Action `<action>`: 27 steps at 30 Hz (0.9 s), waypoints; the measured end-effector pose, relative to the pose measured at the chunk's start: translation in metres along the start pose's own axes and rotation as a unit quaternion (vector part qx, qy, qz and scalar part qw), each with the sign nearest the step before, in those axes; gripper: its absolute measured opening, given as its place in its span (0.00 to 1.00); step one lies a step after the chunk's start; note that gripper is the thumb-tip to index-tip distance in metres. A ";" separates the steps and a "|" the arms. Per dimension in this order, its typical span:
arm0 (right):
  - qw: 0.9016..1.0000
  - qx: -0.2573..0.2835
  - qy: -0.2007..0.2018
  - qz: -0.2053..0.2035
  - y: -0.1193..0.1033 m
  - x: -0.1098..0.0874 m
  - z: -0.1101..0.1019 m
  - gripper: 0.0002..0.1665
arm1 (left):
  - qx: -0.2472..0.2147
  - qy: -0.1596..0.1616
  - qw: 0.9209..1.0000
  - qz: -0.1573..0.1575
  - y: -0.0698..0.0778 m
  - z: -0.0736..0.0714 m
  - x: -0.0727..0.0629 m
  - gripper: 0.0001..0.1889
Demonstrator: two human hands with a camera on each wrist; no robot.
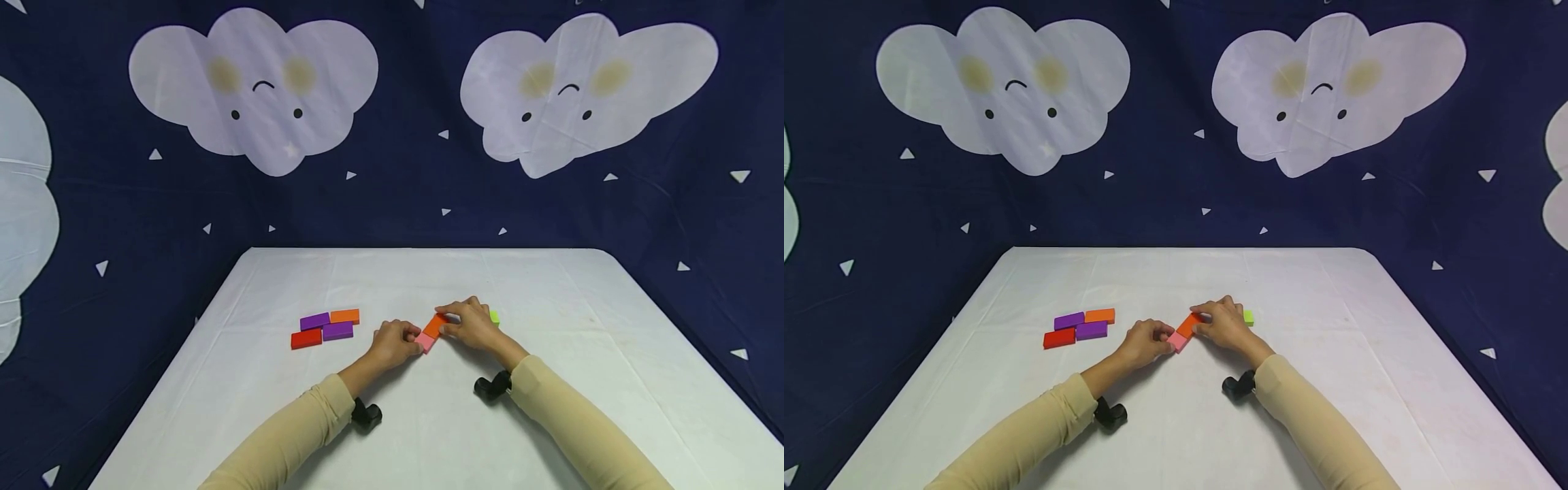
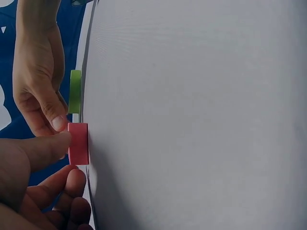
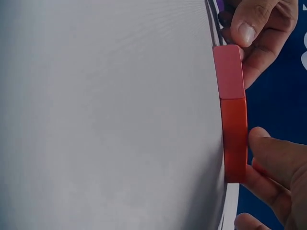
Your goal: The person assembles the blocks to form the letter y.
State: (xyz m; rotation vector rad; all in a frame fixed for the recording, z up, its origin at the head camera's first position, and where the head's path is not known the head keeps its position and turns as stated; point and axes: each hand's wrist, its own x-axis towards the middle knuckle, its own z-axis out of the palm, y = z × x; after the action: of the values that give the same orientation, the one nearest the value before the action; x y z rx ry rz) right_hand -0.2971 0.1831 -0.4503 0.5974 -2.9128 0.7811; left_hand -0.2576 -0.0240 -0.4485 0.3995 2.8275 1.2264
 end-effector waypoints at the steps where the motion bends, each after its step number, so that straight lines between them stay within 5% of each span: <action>1: 1.000 0.002 0.002 0.002 0.000 0.000 -0.001 0.24 | -0.002 0.001 1.000 0.000 0.000 0.000 0.000 0.14; 14: 0.998 0.035 0.045 0.021 0.002 -0.006 -0.018 0.25 | -0.025 -0.012 0.998 0.063 -0.002 -0.006 0.009 0.20; 27: 0.996 0.048 0.062 0.030 0.012 -0.016 -0.026 0.25 | 0.007 -0.086 0.990 0.113 -0.001 -0.010 0.019 0.23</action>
State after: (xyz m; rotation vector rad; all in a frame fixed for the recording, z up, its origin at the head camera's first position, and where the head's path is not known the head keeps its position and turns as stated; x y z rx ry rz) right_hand -0.2884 0.2114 -0.4358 0.4531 -2.8044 0.9333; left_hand -0.2773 -0.0277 -0.4411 0.8036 2.7033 1.1422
